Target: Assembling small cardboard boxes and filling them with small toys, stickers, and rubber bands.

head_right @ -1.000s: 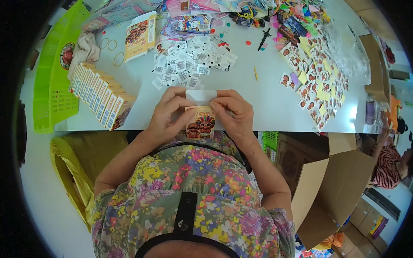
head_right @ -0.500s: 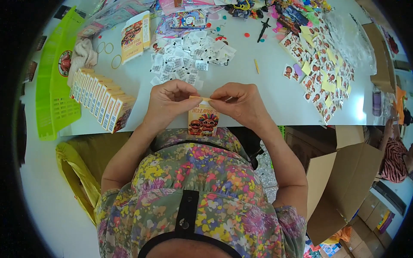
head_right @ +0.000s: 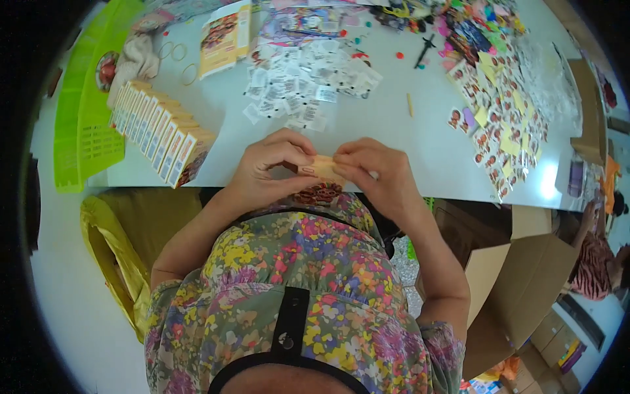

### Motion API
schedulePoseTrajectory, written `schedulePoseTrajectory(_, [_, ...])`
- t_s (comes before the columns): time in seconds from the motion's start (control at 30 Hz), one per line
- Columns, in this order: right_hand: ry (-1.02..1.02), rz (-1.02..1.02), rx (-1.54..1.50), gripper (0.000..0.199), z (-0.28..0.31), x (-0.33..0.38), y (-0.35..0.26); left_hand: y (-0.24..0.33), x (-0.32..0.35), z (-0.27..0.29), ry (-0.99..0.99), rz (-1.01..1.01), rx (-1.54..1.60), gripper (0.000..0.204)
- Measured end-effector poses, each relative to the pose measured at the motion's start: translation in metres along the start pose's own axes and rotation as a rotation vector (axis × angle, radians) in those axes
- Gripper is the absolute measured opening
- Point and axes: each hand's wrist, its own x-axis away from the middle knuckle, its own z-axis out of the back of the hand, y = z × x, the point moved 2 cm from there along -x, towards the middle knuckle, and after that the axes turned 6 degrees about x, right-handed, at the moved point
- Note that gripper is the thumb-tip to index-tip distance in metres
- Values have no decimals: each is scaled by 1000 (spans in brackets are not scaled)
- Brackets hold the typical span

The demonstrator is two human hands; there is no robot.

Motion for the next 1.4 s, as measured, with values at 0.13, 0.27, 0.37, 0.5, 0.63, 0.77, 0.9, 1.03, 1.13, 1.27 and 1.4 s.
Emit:
schedulePoseTrajectory(0.13, [108,166,144,20,-11,22,-3,0,7,-4,-76,-125,-44,17])
schedulePoseTrajectory(0.27, [80,287,149,24,-13,15,-21,8,16,-3,-13,-115,-43,19])
schedulePoseTrajectory(0.37, [60,386,399,26,-19,-10,-30,28,28,1,145,-254,-202,18])
schedulePoseTrajectory(0.5, [-21,183,-131,24,-68,-61,-41,54,63,25,464,-487,-836,23])
schedulePoseTrajectory(0.63, [-15,287,53,30,-109,-99,-23,41,90,49,413,-395,-1411,23])
schedulePoseTrajectory(0.77, [240,616,529,40,-95,-154,-46,25,101,74,290,-340,-1430,25])
schedulePoseTrajectory(0.9, [316,705,784,39,-90,-202,-42,12,91,80,327,-396,-1454,24])
schedulePoseTrajectory(1.03, [195,691,840,35,-86,-208,-30,16,94,76,315,-393,-1451,23])
schedulePoseTrajectory(1.13, [164,725,746,29,-80,-204,-28,21,97,68,292,-375,-1473,25])
schedulePoseTrajectory(1.27, [309,786,712,22,-64,-196,-36,25,97,61,299,-376,-1495,24])
schedulePoseTrajectory(1.4, [574,692,409,15,-36,-172,-47,35,104,49,225,-453,-1447,22])
